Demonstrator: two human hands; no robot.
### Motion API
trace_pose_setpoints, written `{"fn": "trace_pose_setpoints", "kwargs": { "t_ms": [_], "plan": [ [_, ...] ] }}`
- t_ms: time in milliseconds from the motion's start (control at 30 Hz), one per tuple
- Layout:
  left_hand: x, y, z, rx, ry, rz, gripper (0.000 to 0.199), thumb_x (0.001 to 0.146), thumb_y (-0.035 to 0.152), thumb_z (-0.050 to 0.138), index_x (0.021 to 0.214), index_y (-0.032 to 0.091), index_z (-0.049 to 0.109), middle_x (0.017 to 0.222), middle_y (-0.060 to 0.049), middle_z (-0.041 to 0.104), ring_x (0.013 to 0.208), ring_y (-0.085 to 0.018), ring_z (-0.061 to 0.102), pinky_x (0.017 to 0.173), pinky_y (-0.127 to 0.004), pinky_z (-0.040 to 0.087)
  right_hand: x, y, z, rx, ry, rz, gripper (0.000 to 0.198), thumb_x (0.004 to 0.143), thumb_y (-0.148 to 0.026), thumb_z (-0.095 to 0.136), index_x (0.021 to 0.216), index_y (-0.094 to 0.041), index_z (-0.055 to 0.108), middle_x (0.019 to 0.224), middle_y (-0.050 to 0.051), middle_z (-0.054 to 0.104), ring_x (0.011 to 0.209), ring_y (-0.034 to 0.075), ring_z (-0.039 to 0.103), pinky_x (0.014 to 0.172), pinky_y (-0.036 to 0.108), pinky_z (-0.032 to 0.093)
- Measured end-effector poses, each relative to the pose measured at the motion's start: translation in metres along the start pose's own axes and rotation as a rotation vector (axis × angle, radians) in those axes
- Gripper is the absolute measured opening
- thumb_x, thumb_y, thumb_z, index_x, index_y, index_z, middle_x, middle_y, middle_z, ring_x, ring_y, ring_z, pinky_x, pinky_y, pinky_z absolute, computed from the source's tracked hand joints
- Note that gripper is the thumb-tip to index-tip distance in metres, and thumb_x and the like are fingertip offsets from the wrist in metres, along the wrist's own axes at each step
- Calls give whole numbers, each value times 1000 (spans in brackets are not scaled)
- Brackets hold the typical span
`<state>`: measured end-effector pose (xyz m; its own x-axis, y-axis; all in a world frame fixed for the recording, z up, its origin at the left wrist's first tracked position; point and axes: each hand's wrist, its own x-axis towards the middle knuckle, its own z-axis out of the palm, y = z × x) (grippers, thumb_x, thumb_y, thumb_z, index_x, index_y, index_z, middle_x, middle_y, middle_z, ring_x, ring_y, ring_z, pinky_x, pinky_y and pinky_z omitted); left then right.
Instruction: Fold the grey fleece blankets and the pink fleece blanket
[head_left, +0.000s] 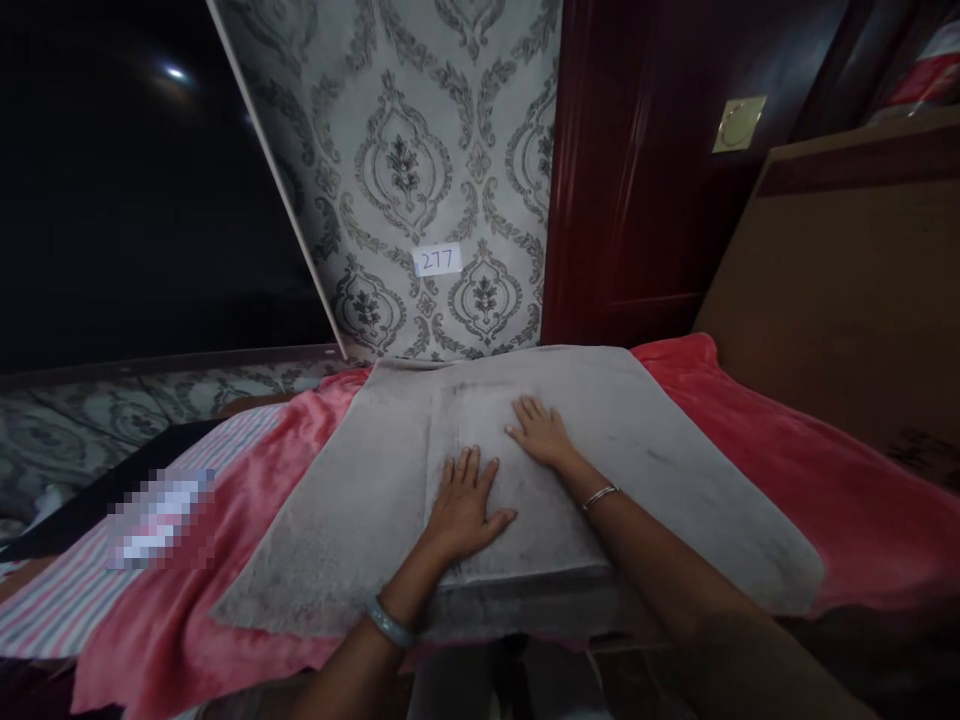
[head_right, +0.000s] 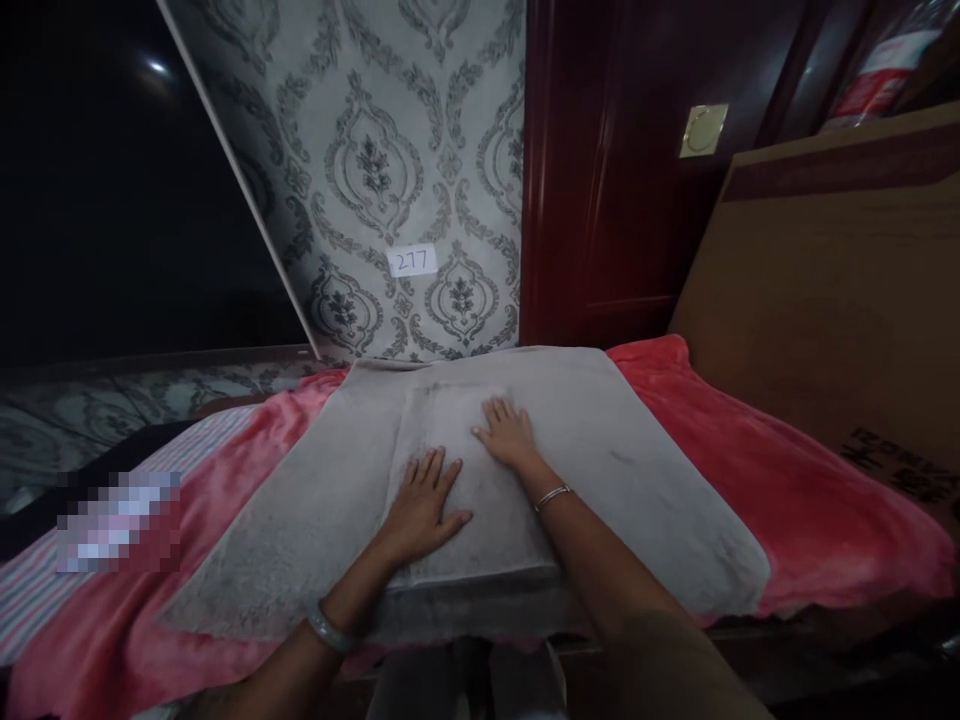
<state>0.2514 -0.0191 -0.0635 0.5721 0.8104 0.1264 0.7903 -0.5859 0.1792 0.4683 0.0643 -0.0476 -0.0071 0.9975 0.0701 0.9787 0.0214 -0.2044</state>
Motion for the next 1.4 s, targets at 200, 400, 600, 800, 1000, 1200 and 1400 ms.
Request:
{"fn": "trace_pose_setpoints", "kwargs": {
  "t_ms": [200,400,600,800,1000,1200,1400],
  "plan": [
    [-2,0,3,-10,20,-11,84,89,66,52,159,24,33,169,-15,18,157,-33,11,127,-58,13,21,-7,0,12,-138,47,68,103,-54,27,161,-17,29,167,15,22,155,30,17,120,59,21],
    [-8,2,2,-61,43,-28,82,87,63,57,158,26,37,167,-14,21,157,-32,13,128,-58,14,50,-47,-1,33,-46,-168,64,105,-51,21,163,-24,22,171,8,11,157,28,6,122,57,15],
    [-16,1,5,-95,114,-35,77,84,52,67,153,25,45,165,-16,28,155,-35,22,125,-64,22,88,-59,18,23,-108,-291,67,103,-55,28,163,-26,25,170,7,15,156,27,12,124,53,12],
    [-19,0,8,-123,172,11,70,82,47,71,147,26,52,163,-16,34,152,-37,29,120,-67,28,111,-55,29,17,-127,-371,66,101,-57,28,162,-31,27,169,3,20,156,26,14,124,54,11],
    [-15,1,4,-105,172,-5,68,80,46,74,143,26,57,161,-18,39,150,-38,34,119,-66,30,109,-60,22,-5,-168,-343,65,103,-55,27,162,-28,25,169,5,18,156,26,14,124,53,10],
    [-11,1,0,-82,179,-5,61,83,48,72,138,23,62,157,-19,44,147,-38,37,118,-62,32,81,-59,10,24,-232,-295,65,104,-53,27,162,-24,26,169,9,17,156,29,14,123,54,15],
    [-6,-4,5,-54,203,43,58,88,49,66,138,21,62,155,-19,47,146,-37,39,118,-58,33,-5,-16,12,50,-218,-378,64,103,-52,33,162,-28,28,169,7,18,156,30,13,123,56,18]
  ]
}}
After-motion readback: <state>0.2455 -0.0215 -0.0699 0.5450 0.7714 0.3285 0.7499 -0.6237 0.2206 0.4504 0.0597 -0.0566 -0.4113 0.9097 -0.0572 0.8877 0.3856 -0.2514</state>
